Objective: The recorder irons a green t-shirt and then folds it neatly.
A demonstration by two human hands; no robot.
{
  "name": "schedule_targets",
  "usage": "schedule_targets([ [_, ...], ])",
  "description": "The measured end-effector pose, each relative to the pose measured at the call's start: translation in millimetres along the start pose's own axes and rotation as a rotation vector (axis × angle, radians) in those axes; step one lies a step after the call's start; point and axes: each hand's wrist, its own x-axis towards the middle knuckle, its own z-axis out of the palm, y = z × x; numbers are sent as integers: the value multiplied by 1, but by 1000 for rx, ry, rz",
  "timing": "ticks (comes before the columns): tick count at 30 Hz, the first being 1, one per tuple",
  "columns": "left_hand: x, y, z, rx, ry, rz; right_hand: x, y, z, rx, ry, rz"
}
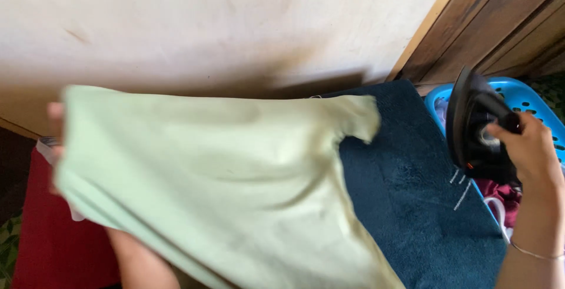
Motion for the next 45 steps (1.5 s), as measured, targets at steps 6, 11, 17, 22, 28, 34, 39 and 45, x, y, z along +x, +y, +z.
schedule_targets([
  [6,16,5,-1,4,46,18,59,-16,81,1041,115,-72],
  [11,14,11,-10,20,97,41,85,-15,179,1235,188,-118],
  [17,14,2,9,115,145,-6,75,26,218,1301,134,-165],
  [22,37,-26,28,391,30,3,12,7,206,1117,145,-175],
  [28,51,-74,121,505,-666,-539,-148,-177,193,689,118,-338],
  [34,35,-89,192,1424,-1161,-638,-180,-266,251,727,-629,-228],
  [39,19,-97,169,1870,-822,-302,-149,-248,283,796,-609,96],
  [45,61,-147,82,1858,-194,581,-123,-195,244,1044,-620,160],
])
